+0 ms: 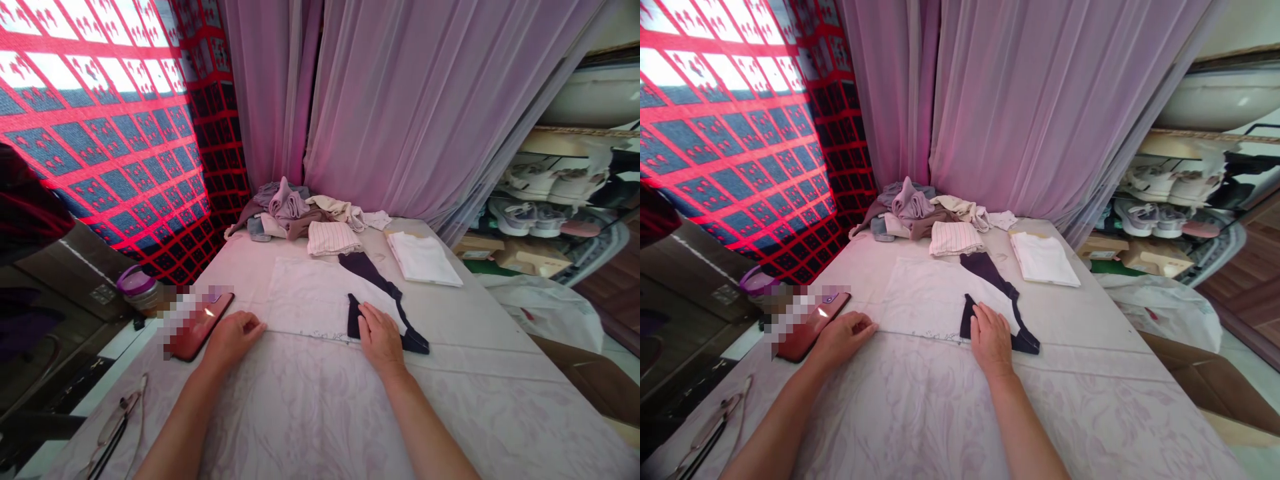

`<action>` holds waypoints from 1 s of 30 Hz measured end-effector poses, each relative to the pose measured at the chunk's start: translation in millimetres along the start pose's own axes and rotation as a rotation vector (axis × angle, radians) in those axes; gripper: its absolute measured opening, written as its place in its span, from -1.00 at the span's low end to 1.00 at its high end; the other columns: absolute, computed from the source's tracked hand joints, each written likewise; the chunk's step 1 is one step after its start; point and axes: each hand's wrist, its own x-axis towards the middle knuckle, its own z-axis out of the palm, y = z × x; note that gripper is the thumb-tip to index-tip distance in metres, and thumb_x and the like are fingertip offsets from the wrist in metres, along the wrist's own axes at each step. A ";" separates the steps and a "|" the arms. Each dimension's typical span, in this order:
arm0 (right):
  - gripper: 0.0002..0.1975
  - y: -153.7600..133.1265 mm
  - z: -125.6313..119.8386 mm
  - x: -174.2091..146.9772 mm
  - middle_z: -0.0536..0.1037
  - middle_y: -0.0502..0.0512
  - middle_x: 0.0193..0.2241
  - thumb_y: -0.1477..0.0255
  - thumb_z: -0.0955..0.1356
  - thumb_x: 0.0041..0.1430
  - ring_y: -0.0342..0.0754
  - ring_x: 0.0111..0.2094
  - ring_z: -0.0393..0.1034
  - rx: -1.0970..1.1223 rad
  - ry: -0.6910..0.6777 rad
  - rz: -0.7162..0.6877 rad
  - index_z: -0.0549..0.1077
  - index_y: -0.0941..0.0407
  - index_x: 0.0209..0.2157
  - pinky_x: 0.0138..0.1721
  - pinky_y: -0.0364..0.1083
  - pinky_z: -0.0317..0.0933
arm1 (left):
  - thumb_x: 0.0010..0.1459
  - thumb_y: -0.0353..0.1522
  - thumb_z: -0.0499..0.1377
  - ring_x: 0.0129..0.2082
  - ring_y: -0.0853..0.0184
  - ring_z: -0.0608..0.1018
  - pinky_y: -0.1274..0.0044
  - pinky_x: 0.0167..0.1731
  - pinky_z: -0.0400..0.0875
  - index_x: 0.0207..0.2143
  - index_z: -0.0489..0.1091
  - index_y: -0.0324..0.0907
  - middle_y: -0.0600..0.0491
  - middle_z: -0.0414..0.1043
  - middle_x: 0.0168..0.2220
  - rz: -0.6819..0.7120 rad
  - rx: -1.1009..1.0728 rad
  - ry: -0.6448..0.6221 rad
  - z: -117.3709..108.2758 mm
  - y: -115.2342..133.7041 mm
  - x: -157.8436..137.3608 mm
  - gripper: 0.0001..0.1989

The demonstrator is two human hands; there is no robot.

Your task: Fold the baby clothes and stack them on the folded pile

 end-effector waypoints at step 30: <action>-0.80 72.8 -79.4 -3.1 0.50 -0.04 -0.33 0.27 0.28 0.18 -0.14 -0.36 0.37 -0.240 -0.287 0.397 0.50 -0.01 -0.43 -0.42 -0.17 0.06 | -0.02 -0.09 0.11 -0.46 0.32 0.48 0.53 -0.42 0.31 -0.39 0.37 -0.08 0.13 0.44 -0.47 -0.099 -0.157 0.075 18.0 -4.8 1.1 -0.73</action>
